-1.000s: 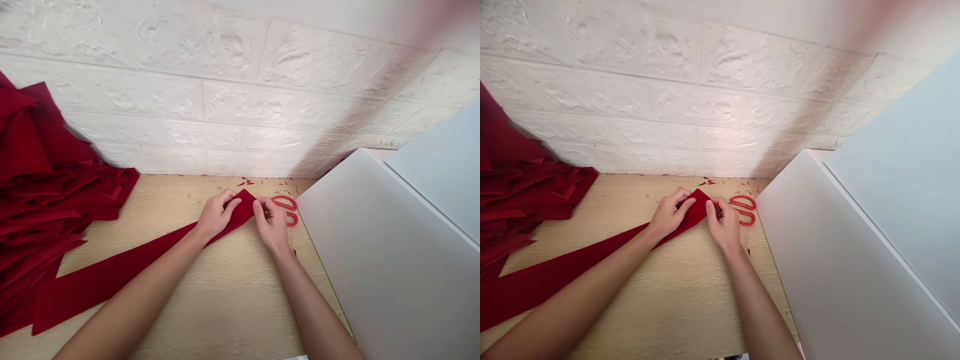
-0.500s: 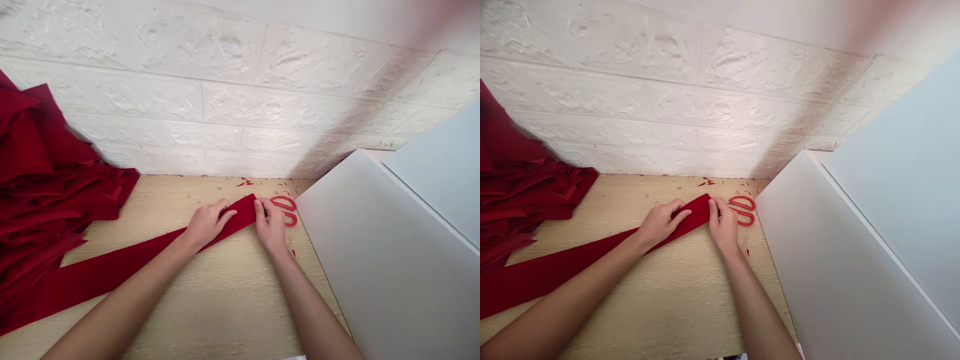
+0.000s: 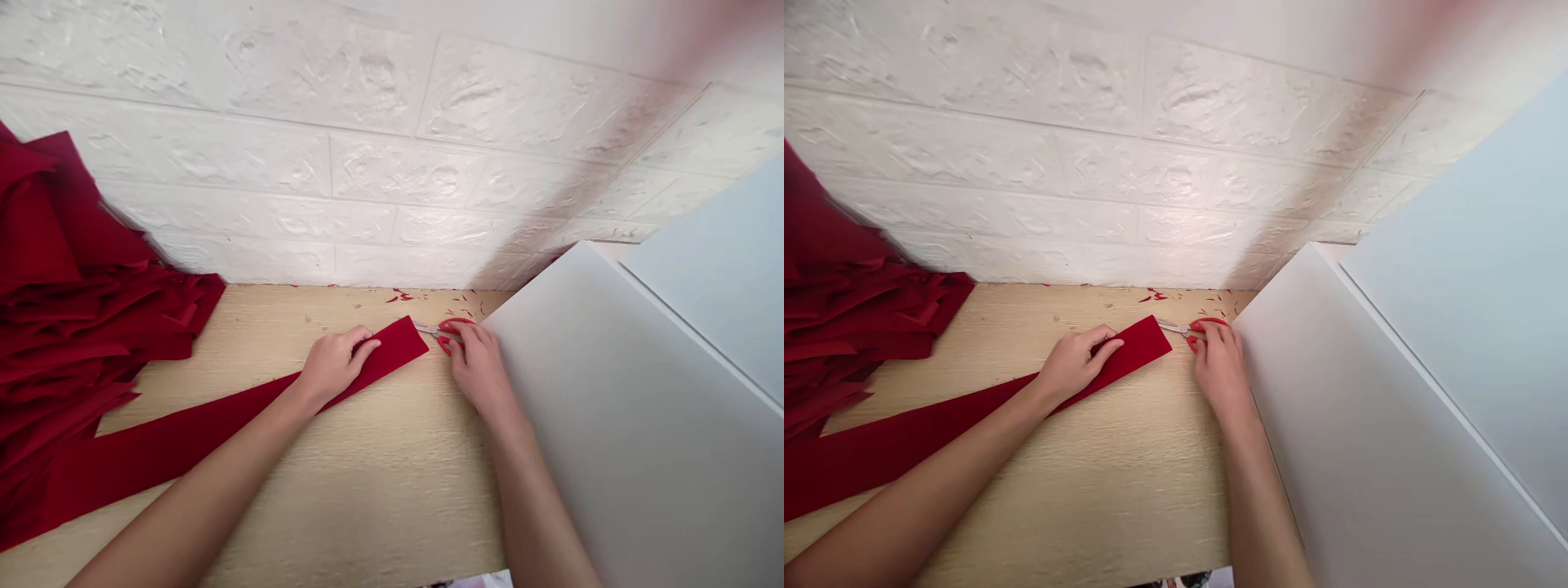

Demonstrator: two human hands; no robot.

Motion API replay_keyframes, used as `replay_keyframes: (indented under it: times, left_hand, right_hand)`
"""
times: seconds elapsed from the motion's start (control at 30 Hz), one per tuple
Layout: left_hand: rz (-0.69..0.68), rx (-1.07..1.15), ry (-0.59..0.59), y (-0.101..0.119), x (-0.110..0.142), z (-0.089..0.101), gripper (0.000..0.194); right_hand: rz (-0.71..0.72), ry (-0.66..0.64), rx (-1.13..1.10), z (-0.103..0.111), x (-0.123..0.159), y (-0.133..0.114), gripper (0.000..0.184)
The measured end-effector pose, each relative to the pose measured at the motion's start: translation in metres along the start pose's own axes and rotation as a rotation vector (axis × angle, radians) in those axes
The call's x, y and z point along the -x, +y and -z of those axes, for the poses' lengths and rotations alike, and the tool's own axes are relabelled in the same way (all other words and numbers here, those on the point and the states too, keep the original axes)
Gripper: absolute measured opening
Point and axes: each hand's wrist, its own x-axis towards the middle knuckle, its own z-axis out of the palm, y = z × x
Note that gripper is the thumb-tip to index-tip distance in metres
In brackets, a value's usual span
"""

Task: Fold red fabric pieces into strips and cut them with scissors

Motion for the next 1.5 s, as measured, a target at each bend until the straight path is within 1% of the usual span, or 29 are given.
replay_keyframes:
  times: [0.1, 0.17, 0.2, 0.27, 0.33, 0.37, 0.47, 0.53, 0.57, 0.63, 0.67, 0.73, 0.8, 0.87, 0.97, 1.07, 1.17, 1.3, 1.5]
  left_hand:
    - [-0.006, 0.027, 0.012, 0.001, 0.000, 0.001, 0.031]
    - [-0.006, 0.036, 0.022, 0.002, -0.001, 0.002, 0.030]
    - [-0.004, 0.035, 0.028, 0.002, -0.002, 0.003, 0.030]
    - [-0.004, 0.024, 0.052, 0.001, -0.003, 0.006, 0.030]
    - [-0.006, 0.010, 0.090, 0.001, -0.004, 0.012, 0.030]
    - [-0.007, 0.007, 0.110, 0.001, -0.005, 0.016, 0.030]
    - [0.012, 0.010, 0.167, 0.000, -0.006, 0.028, 0.029]
    - [0.030, 0.013, 0.208, -0.001, -0.007, 0.035, 0.030]
    - [0.038, 0.015, 0.227, -0.001, -0.008, 0.038, 0.031]
    - [0.045, 0.030, 0.255, -0.002, -0.010, 0.044, 0.031]
    - [0.041, 0.045, 0.269, -0.003, -0.012, 0.048, 0.031]
    - [0.035, 0.084, 0.301, -0.002, -0.016, 0.054, 0.030]
    - [0.036, 0.127, 0.329, 0.000, -0.021, 0.061, 0.030]
    - [0.037, 0.160, 0.347, 0.003, -0.026, 0.068, 0.030]
    - [0.011, 0.174, 0.381, 0.010, -0.031, 0.076, 0.030]
    - [0.000, 0.158, 0.398, 0.014, -0.032, 0.082, 0.030]
    - [0.000, 0.105, 0.398, 0.014, -0.030, 0.085, 0.030]
    - [-0.037, 0.057, 0.390, 0.013, -0.028, 0.084, 0.030]
    - [-0.033, 0.062, 0.364, 0.014, -0.029, 0.083, 0.029]
  right_hand:
    - [0.018, -0.155, 0.071, 0.013, 0.000, 0.019, 0.035]
    - [0.027, -0.235, 0.116, 0.017, -0.003, 0.025, 0.035]
    - [0.033, -0.256, 0.161, 0.019, -0.005, 0.026, 0.034]
    - [0.073, -0.263, 0.291, 0.022, -0.011, 0.025, 0.026]
    - [0.122, -0.267, 0.412, 0.026, -0.017, 0.019, 0.010]
    - [0.122, -0.284, 0.453, 0.029, -0.019, 0.014, 0.004]
    - [0.009, -0.369, 0.469, 0.037, -0.019, -0.004, 0.024]
    - [-0.066, -0.397, 0.365, 0.040, -0.013, -0.015, 0.026]
    - [-0.093, -0.391, 0.271, 0.041, -0.008, -0.020, 0.022]
    - [-0.159, -0.354, 0.024, 0.039, 0.001, -0.026, 0.010]
    - [-0.206, -0.336, -0.129, 0.037, 0.005, -0.029, 0.008]
    - [-0.308, -0.339, -0.471, 0.032, 0.011, -0.036, 0.018]
    - [-0.368, -0.380, -0.781, 0.026, 0.015, -0.045, 0.030]
    - [-0.371, -0.436, -0.964, 0.020, 0.015, -0.057, 0.039]
    - [-0.361, -0.548, -1.037, 0.011, 0.015, -0.075, 0.051]
    - [-0.341, -0.675, -1.008, 0.006, 0.017, -0.092, 0.056]
    - [-0.272, -0.741, -0.958, 0.007, 0.018, -0.106, 0.058]
    - [-0.195, -0.734, -0.904, 0.007, 0.015, -0.117, 0.065]
    - [-0.250, -0.640, -0.948, -0.005, 0.006, -0.120, 0.061]
